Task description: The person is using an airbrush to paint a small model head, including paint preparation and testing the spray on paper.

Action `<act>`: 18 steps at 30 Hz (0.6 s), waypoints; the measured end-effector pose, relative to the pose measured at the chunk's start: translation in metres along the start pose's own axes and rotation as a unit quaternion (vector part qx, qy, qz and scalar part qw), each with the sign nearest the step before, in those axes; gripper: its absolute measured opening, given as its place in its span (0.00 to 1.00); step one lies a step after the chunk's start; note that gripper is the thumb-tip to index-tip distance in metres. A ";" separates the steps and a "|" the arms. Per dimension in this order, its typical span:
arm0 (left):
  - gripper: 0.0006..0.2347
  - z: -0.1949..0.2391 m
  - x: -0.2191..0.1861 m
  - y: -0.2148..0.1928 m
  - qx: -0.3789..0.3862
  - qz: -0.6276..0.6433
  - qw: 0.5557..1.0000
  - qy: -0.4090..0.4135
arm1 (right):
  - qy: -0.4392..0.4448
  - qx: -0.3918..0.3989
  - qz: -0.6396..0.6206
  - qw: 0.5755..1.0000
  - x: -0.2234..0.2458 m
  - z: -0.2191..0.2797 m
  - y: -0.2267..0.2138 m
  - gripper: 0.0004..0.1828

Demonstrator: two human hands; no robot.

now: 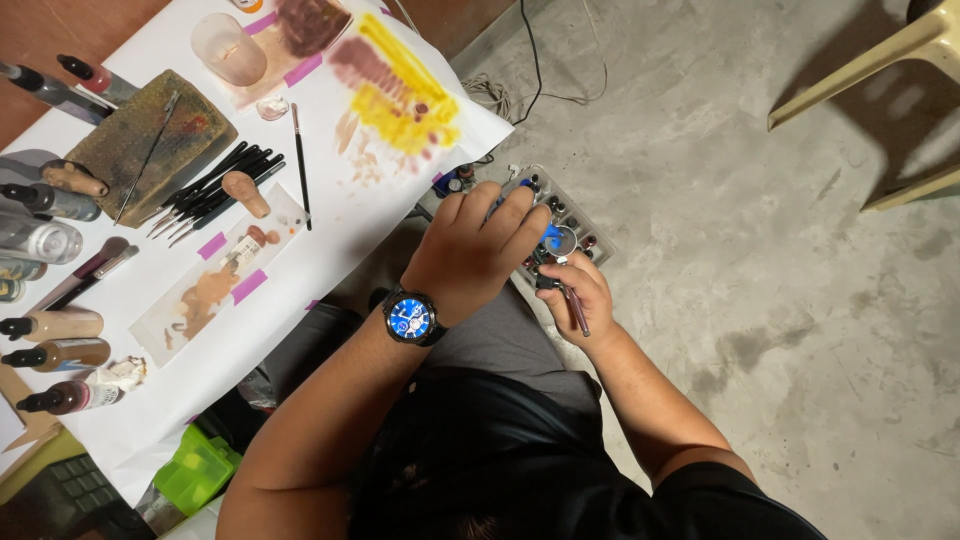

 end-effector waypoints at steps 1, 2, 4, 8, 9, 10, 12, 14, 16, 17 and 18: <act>0.11 0.000 0.000 0.000 0.000 0.000 1.000 0.000 | 0.000 0.000 0.000 1.000 0.000 0.000 0.000 0.15; 0.11 0.000 0.000 0.000 -0.001 0.000 1.000 0.000 | 0.001 -0.001 0.000 1.000 0.000 0.001 -0.001 0.15; 0.11 0.001 -0.001 0.001 -0.001 0.001 1.000 0.000 | 0.002 -0.003 0.000 1.000 0.000 0.002 -0.002 0.15; 0.11 0.001 -0.001 0.000 0.000 0.005 1.000 -0.009 | 0.009 -0.004 0.004 1.000 0.003 0.001 -0.003 0.16; 0.11 0.001 0.000 -0.001 0.001 0.012 1.000 -0.018 | 0.011 -0.005 0.007 1.000 0.004 -0.001 -0.003 0.16; 0.11 0.004 -0.002 0.001 0.001 0.011 1.000 -0.018 | 0.010 -0.005 0.007 1.000 0.005 -0.001 -0.004 0.16; 0.10 0.011 -0.002 0.007 0.031 0.085 0.993 -0.076 | 0.023 0.002 0.020 1.000 0.007 -0.001 -0.006 0.17; 0.11 0.024 -0.007 0.024 0.039 0.162 0.978 -0.128 | 0.034 0.002 0.023 0.999 0.014 -0.006 -0.005 0.17; 0.13 0.039 -0.011 0.040 0.045 0.235 0.954 -0.181 | 0.043 0.005 0.026 0.999 0.017 -0.011 -0.007 0.17; 0.14 0.048 -0.012 0.049 0.034 0.355 0.902 -0.245 | 0.047 -0.003 0.025 0.999 0.016 -0.012 -0.010 0.17; 0.16 0.057 -0.014 0.059 0.022 0.467 0.830 -0.303 | 0.051 -0.011 0.025 0.998 0.016 -0.013 -0.013 0.17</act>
Point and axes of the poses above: each hand's wrist, its own z-axis away from the middle knuckle, its own y-axis out of the palm, x = y × z, the point moved 3 cm from there along -z, towards the middle knuckle, and after that the axes turned 3 degrees about -z, right-handed, at the moved point
